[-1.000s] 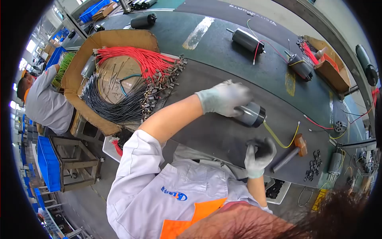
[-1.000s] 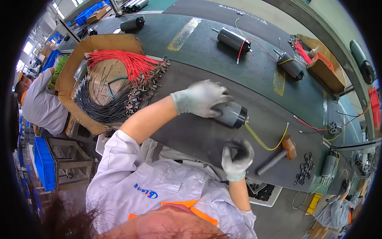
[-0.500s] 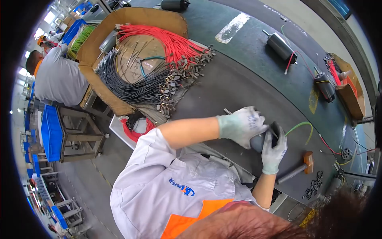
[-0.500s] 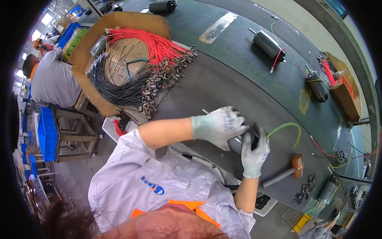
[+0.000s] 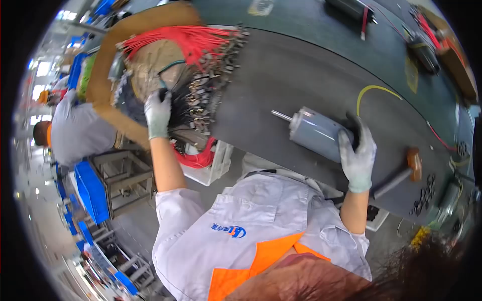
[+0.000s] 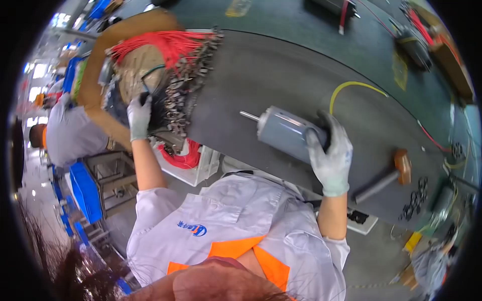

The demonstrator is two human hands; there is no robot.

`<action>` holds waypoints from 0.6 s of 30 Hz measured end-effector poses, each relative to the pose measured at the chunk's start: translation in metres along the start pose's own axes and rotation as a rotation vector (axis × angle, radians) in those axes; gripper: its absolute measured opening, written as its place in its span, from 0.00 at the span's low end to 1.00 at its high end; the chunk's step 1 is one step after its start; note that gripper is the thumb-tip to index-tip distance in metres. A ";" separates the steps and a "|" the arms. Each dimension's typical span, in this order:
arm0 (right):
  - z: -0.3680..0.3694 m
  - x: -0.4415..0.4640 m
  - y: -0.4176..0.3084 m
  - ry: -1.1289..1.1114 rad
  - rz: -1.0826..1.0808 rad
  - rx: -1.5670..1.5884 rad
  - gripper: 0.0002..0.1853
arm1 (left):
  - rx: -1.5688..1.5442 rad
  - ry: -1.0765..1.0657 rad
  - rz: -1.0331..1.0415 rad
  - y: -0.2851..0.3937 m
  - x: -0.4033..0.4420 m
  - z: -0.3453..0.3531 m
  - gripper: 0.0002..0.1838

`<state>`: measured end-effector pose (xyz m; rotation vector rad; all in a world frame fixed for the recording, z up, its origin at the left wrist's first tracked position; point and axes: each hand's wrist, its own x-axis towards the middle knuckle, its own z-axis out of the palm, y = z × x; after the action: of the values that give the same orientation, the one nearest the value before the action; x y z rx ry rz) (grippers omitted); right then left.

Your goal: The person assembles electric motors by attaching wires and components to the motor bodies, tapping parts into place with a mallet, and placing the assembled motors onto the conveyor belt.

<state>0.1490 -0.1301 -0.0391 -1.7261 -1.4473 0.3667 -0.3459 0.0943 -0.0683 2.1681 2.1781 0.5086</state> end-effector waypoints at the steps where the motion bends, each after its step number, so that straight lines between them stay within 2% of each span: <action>1: -0.001 0.003 0.002 0.018 0.025 -0.024 0.24 | -0.018 -0.020 0.028 0.000 0.004 0.006 0.13; 3: -0.004 0.001 0.002 0.011 0.017 -0.004 0.25 | 0.133 0.041 -0.050 0.007 -0.005 0.005 0.12; 5: -0.005 0.000 0.001 0.032 0.038 -0.005 0.25 | 0.152 0.213 0.061 0.018 -0.009 0.010 0.13; 7: -0.008 0.002 -0.002 0.004 0.057 0.032 0.24 | 0.026 0.388 0.019 0.024 -0.014 0.014 0.15; 8: -0.009 0.002 -0.003 -0.011 0.067 0.051 0.23 | 0.010 0.372 0.051 0.032 -0.016 0.012 0.15; 10: -0.009 0.000 -0.001 0.041 0.066 0.001 0.23 | -0.175 0.527 -0.037 0.057 -0.022 0.003 0.17; 11: -0.008 0.000 0.001 0.066 0.038 -0.031 0.23 | -0.189 0.517 -0.024 0.075 -0.026 -0.005 0.17; 13: -0.004 0.002 -0.002 0.090 0.013 -0.065 0.23 | -0.675 0.298 -0.165 0.126 -0.043 -0.025 0.16; 15: -0.001 0.008 -0.008 0.362 -0.119 -0.213 0.23 | -0.568 0.151 0.096 0.172 -0.064 -0.016 0.14; 16: 0.000 0.010 -0.010 0.498 -0.189 -0.286 0.23 | -0.572 0.048 0.153 0.203 -0.077 -0.015 0.14; 17: -0.003 0.009 -0.015 0.496 -0.196 -0.286 0.23 | -0.577 -0.057 0.212 0.233 -0.090 -0.011 0.13; 18: -0.009 0.006 -0.022 0.472 -0.326 -0.348 0.23 | -0.659 -0.127 0.361 0.253 -0.103 -0.004 0.10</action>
<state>0.1421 -0.1290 -0.0158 -1.6494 -1.4525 -0.4651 -0.0981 -0.0125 -0.0238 2.1096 1.2876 0.9130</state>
